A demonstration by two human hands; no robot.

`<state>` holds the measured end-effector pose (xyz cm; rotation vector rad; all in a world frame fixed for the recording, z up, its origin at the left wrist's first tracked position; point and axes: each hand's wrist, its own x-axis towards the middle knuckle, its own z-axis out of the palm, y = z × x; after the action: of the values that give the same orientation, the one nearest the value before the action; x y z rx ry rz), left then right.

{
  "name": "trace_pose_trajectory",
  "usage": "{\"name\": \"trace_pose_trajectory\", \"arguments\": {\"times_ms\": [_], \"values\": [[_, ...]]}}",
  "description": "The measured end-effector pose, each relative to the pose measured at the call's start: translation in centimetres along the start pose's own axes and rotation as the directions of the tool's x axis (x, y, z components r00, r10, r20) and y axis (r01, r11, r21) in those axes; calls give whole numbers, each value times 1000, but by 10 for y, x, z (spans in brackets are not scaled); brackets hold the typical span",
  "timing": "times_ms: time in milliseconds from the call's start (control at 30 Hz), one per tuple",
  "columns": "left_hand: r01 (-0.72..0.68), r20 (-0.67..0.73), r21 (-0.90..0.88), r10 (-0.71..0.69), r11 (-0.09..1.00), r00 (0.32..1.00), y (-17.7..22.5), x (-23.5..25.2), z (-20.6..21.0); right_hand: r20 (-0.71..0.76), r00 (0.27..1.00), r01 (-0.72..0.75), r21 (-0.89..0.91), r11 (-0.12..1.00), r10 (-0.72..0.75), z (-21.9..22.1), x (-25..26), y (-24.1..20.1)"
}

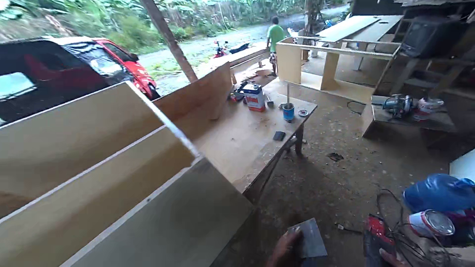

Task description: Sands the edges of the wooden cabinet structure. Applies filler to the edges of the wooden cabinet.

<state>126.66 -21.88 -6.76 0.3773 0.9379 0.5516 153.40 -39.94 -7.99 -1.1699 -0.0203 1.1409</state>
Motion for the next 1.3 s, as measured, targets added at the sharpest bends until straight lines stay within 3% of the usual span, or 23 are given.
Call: {"name": "trace_pose_trajectory", "arguments": {"times_ms": [67, 133, 167, 200, 233, 267, 300, 333, 400, 467, 567, 667, 733, 800, 833, 900, 1033, 1167, 1300], "values": [[64, 95, 68, -70, 996, 993, 26, 47, 32, 169, 982, 75, 45, 996, -82, 37, 21, -25], [103, 244, 102, -125, 989, 962, 55, 95, 65, 245, 965, 133, -163, 978, -91, 66, 65, -45], [100, 318, 86, -122, 991, 940, 74, 117, 82, 209, 974, 166, -389, 906, -89, 76, 98, -52], [76, 365, 67, -95, 995, 926, 97, 136, 101, 134, 988, 150, -640, 754, -83, 82, 137, -56], [36, 394, 54, -54, 998, 918, 123, 151, 120, 45, 996, 83, -800, 594, -79, 88, 175, -61], [-20, 403, 50, -2, 999, 915, 153, 164, 137, -22, 996, 27, -848, 529, -87, 96, 205, -67], [-84, 381, 53, 58, 995, 923, 183, 176, 152, -74, 993, -3, -809, 588, -97, 109, 228, -79], [-142, 335, 69, 111, 987, 935, 210, 190, 164, -121, 989, -22, -699, 714, -88, 127, 243, -95], [-191, 206, 89, 170, 977, 964, 251, 220, 172, -151, 988, -19, -359, 933, -38, 169, 267, -128], [-225, 108, 62, 218, 972, 970, 283, 254, 177, -76, 996, 34, -84, 996, -41, 218, 297, -162], [-222, 13, 9, 221, 975, 975, 311, 291, 184, 113, 993, 8, 51, 999, -14, 277, 343, -197], [-179, -3, -78, 180, 981, 984, 328, 324, 200, 348, 932, -136, 75, 988, 102, 319, 402, -221], [-162, 43, -139, 169, 977, 985, 340, 349, 214, 449, 881, -147, -44, 988, 151, 342, 452, -232], [-222, -6, -159, 224, 962, 974, 357, 379, 224, 415, 907, 60, -282, 958, 66, 363, 513, -242], [-284, -92, -167, 272, 944, 958, 368, 398, 226, 370, 928, 192, -374, 907, -44, 371, 544, -249], [-400, -262, -231, 339, 887, 904, 388, 434, 230, 349, 895, 420, -450, 788, -277, 393, 604, -272], [-511, -397, -292, 384, 808, 834, 416, 472, 281, 431, 807, 554, -318, 770, -403, 433, 662, -308], [-636, -473, -308, 467, 708, 748, 422, 506, 337, 493, 750, 568, -140, 811, -440, 466, 673, -314], [-732, -560, -249, 523, 634, 643, 435, 527, 355, 575, 681, 584, -55, 810, -452, 481, 676, -313]]}}
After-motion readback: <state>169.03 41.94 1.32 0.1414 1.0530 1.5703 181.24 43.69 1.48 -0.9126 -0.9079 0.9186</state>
